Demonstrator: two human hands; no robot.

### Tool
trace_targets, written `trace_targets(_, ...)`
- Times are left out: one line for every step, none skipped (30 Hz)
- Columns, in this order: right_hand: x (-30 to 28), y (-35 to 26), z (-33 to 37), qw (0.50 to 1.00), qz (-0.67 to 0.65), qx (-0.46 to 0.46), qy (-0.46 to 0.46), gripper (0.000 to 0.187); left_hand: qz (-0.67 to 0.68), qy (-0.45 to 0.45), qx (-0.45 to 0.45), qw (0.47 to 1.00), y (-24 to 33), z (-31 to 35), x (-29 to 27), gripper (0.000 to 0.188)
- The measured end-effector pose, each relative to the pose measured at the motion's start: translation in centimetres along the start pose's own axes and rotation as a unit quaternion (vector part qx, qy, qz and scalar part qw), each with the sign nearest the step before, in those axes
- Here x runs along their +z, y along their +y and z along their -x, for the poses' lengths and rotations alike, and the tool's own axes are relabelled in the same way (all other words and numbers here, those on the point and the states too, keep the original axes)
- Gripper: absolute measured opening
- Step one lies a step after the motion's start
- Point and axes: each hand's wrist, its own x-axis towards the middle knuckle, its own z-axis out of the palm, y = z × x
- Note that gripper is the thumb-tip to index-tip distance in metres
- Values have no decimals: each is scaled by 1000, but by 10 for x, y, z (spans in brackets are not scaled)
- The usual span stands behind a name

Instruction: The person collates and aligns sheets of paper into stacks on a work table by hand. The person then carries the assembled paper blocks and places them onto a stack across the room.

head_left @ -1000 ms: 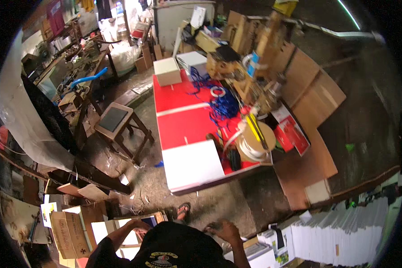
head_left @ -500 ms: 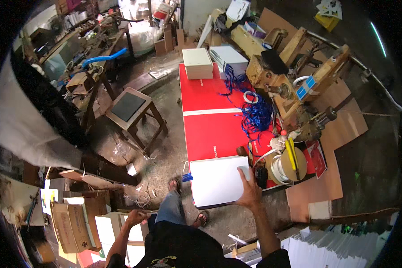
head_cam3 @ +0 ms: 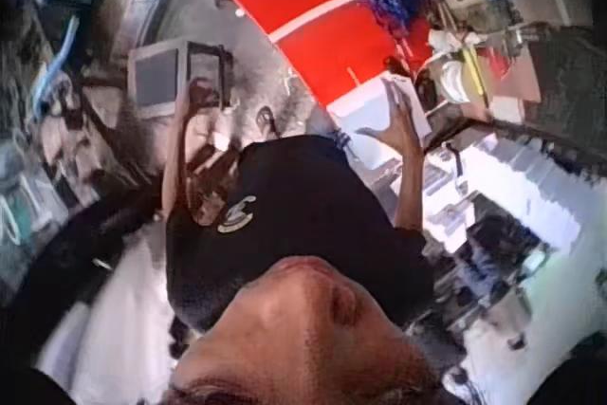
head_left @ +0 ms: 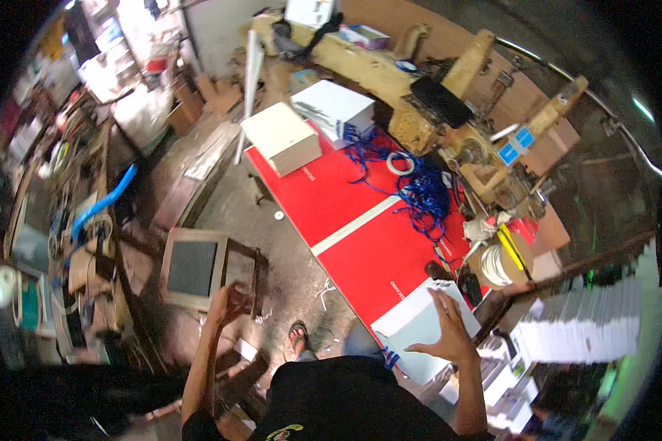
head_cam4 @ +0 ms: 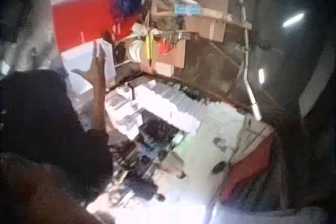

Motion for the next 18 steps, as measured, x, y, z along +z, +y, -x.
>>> trace_targets(8,-8,-7,1000,-9,4,-17,123,53,-11,5,999,16,-27,-15,40)
trace_targets(14,-12,-13,999,-16,13,-32,118,-105,11,99,989,54,-63,-16,41)
trace_targets(13,-19,-20,999,-25,30,-37,115,-118,10,83,990,65,-100,-19,41)
trace_targets(14,-20,-27,999,-31,34,-27,115,-131,11,68,989,76,-135,-23,41)
trace_targets(14,-16,-34,996,-45,65,-44,112,-137,6,79,987,96,-163,-25,41)
trace_targets(14,-15,-43,992,-60,92,-62,109,-144,33,195,970,115,-188,-28,42)
trace_targets(14,-12,-57,992,-71,88,-47,96,-147,64,307,938,135,-216,-28,42)
trace_targets(15,-8,-74,993,-71,89,-43,96,-159,75,334,926,153,-241,-29,42)
trace_targets(19,-5,-90,992,-65,99,-34,89,-173,86,356,914,171,-262,-33,42)
trace_targets(23,-5,-103,992,-58,107,-30,82,-190,96,384,899,194,-275,-36,42)
trace_targets(23,-9,-122,993,-71,96,-14,72,-208,112,408,882,216,-290,-41,41)
trace_targets(33,-8,-143,995,-66,75,15,68,-229,82,418,875,225,-322,-48,41)
trace_targets(25,-25,-171,994,-88,60,24,66,-266,81,425,861,229,-351,-51,42)
trace_targets(20,-48,-197,992,-111,49,31,64,-292,89,411,859,232,-379,-54,45)
trace_targets(21,-65,-220,992,-123,10,33,61,-323,79,418,846,237,-403,-62,48)
trace_targets(22,-79,-243,990,-134,-27,38,59,-352,67,427,830,243,-426,-67,51)
trace_targets(21,-97,-265,990,-132,-23,36,59,-368,51,428,824,249,-448,-69,54)
trace_targets(20,-116,-282,986,-159,-53,24,57,-384,32,429,817,252,-468,-71,56)
